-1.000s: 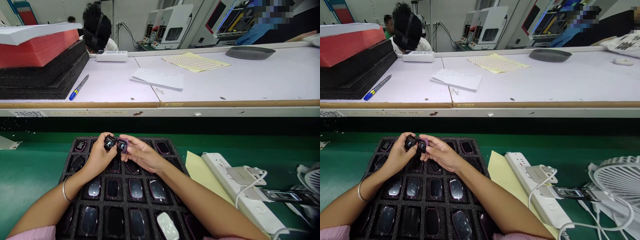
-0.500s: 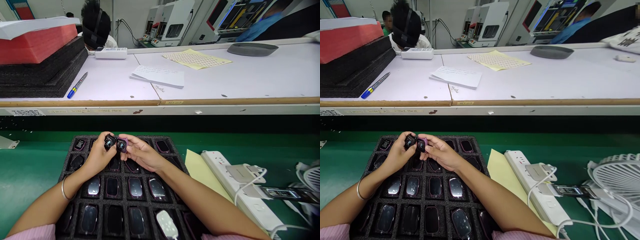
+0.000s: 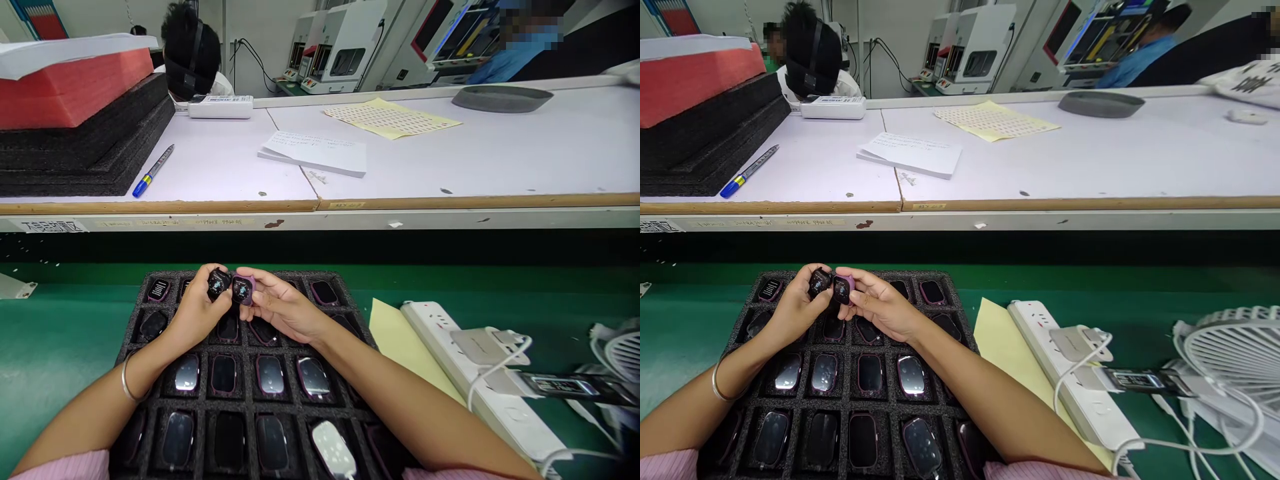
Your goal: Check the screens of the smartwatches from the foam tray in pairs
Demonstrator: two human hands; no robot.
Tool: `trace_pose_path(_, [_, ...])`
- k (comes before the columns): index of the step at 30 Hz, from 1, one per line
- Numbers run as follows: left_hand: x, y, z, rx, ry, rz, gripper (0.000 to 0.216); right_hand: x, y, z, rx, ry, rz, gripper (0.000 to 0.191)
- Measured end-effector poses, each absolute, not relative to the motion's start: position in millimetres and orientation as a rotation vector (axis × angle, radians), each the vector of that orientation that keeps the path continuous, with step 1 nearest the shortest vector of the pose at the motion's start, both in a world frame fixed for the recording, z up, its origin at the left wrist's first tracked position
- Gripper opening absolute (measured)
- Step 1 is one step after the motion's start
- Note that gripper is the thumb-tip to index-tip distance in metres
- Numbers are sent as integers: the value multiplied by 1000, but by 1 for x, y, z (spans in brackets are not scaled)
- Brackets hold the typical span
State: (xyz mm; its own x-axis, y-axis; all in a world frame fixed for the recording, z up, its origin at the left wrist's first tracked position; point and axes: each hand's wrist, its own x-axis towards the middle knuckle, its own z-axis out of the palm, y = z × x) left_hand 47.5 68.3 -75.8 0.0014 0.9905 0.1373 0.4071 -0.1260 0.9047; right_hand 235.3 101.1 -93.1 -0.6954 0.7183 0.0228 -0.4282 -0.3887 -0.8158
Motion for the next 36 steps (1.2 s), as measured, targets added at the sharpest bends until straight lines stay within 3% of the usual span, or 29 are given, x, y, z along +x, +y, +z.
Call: trace_pose_path(36, [46, 69, -76, 1569, 1421, 1074, 34, 237, 102, -94, -408, -1160, 2105, 45])
